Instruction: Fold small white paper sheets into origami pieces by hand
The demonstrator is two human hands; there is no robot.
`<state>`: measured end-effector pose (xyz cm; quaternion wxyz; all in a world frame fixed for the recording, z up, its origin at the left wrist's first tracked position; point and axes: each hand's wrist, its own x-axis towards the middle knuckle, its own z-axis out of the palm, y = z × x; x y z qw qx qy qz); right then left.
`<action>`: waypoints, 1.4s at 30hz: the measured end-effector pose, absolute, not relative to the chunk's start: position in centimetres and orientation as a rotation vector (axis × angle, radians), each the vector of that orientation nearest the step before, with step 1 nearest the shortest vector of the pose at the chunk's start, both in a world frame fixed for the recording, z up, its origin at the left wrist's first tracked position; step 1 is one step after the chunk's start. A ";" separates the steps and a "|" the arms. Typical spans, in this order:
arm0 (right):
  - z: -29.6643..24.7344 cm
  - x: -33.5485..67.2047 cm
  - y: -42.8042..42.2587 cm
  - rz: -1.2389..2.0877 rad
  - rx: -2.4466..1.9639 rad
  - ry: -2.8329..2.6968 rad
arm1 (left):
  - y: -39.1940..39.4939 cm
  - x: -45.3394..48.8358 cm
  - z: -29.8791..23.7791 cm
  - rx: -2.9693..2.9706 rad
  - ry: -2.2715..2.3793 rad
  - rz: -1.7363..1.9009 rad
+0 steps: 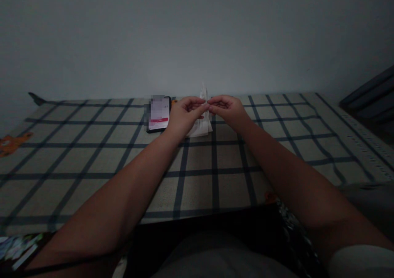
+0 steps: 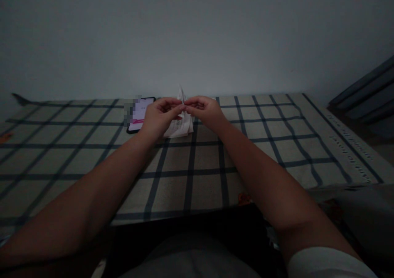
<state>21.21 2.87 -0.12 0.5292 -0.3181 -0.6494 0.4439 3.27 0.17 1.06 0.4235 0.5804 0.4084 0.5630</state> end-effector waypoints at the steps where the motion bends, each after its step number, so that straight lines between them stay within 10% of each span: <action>1: -0.1 21.3 2.9 1.065 -0.756 -1.557 | 0.2 3.3 1.0 1.444 1.018 1.404; 42: 0.1 21.7 2.8 0.942 -0.762 -1.661 | 1.2 1.7 0.9 1.572 1.028 1.360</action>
